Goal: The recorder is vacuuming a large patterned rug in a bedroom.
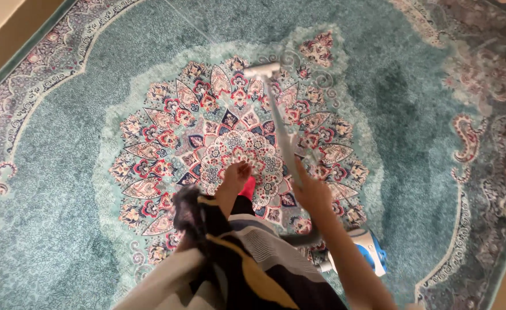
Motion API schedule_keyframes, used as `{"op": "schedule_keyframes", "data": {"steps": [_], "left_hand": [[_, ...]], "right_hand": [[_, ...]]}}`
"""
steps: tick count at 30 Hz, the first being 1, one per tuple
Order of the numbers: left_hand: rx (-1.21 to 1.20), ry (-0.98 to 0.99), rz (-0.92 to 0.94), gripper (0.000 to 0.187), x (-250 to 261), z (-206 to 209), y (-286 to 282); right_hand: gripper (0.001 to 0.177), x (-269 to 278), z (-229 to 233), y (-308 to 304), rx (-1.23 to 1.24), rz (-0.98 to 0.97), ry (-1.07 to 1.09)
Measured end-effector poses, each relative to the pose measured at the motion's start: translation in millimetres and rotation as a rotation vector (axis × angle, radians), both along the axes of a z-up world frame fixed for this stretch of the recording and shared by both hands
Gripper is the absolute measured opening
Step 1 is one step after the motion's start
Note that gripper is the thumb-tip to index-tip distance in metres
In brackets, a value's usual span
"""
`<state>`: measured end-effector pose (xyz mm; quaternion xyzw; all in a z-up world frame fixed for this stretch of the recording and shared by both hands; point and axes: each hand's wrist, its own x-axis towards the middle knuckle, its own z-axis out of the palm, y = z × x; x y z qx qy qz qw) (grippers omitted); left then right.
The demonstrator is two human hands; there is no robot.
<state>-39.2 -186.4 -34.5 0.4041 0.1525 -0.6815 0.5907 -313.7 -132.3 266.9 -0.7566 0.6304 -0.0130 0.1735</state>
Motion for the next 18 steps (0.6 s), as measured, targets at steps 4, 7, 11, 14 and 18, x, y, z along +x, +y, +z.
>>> {"op": "schedule_keyframes", "data": {"steps": [4, 7, 11, 14, 18], "left_hand": [[-0.156, 0.064, 0.031, 0.015, -35, 11, 23], [-0.429, 0.016, -0.038, 0.009, -59, -9, 72], [-0.263, -0.525, -0.558, 0.036, -85, 75, 187], [-0.436, -0.511, -0.521, 0.048, -28, 102, 319], [-0.699, -0.511, -0.449, 0.069, 71, 183, 434]], "right_hand": [[0.083, -52, 49, 147, 0.101, -0.047, -0.001], [0.084, -85, 60, 234, 0.174, -0.104, -0.038], [0.082, -103, 54, 298, 0.190, -0.140, -0.048], [0.080, -111, 33, 314, 0.155, -0.162, -0.080], [0.081, -119, -39, 282, 0.059, -0.132, -0.162]]}}
